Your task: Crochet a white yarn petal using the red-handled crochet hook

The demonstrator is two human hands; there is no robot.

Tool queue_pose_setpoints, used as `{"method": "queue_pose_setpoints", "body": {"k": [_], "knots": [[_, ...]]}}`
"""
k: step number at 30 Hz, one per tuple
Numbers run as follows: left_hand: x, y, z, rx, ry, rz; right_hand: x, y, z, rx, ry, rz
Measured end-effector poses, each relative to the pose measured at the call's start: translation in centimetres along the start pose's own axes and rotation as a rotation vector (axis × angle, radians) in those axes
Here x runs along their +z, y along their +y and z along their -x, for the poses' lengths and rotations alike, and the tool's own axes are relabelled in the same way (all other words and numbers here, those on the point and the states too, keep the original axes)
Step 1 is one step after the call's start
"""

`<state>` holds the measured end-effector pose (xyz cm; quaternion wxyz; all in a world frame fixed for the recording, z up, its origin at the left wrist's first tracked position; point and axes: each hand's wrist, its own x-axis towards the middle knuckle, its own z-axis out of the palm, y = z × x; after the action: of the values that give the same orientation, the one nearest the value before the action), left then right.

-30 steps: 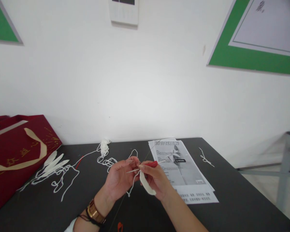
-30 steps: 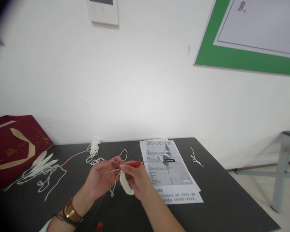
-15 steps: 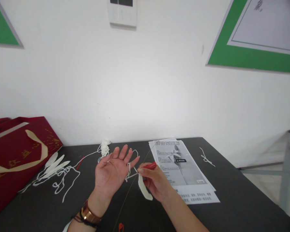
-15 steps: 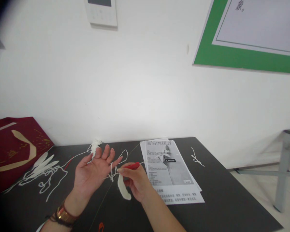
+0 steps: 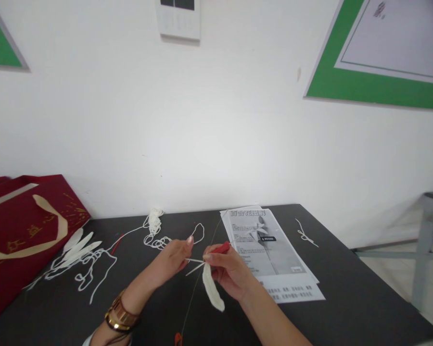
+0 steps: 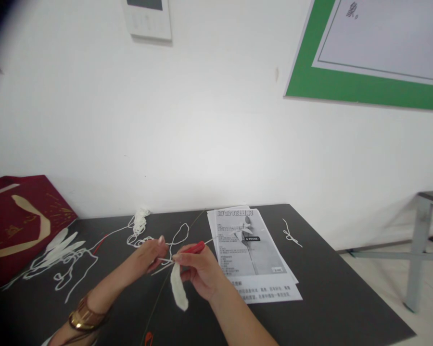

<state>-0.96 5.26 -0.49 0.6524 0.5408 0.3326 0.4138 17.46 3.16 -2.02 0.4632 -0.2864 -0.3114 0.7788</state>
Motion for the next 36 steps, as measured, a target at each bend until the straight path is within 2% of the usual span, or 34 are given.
{"method": "queue_pose_setpoints", "body": {"k": [3, 9, 12, 16, 18, 21, 24, 31, 36], "knots": [[0.8, -0.4, 0.1, -0.043, -0.051, 0.185, -0.1, 0.1, 0.0, 0.000, 0.002, -0.001], [2.8, -1.4, 0.3, -0.074, -0.049, 0.465, -0.3, -0.3, -0.1, -0.015, 0.018, 0.021], [3.1, -1.1, 0.6, -0.089, -0.064, 0.447, -0.2, -0.6, -0.1, -0.053, 0.035, 0.048], [3.3, -0.2, 1.0, -0.070, -0.089, 0.286, -0.1, -0.8, 0.0, -0.111, 0.073, 0.076], [3.6, 0.1, 1.0, -0.048, -0.025, 0.215, -0.1, -0.7, 0.0, -0.138, 0.086, 0.092], [4.3, 0.1, 1.0, -0.031, 0.138, 0.130, -0.1, -0.4, 0.0, -0.180, 0.099, 0.133], [5.0, -0.2, 1.0, -0.020, 0.233, 0.122, 0.0, -0.1, 0.0, -0.227, 0.112, 0.164], [5.3, -0.8, 1.3, 0.038, 0.331, 0.177, 0.4, 0.2, -0.1, -0.170, 0.063, 0.049], [5.2, -0.1, 1.3, 0.040, 0.359, 0.204, 0.2, 0.2, -0.3, -0.164, 0.099, -0.047]]}}
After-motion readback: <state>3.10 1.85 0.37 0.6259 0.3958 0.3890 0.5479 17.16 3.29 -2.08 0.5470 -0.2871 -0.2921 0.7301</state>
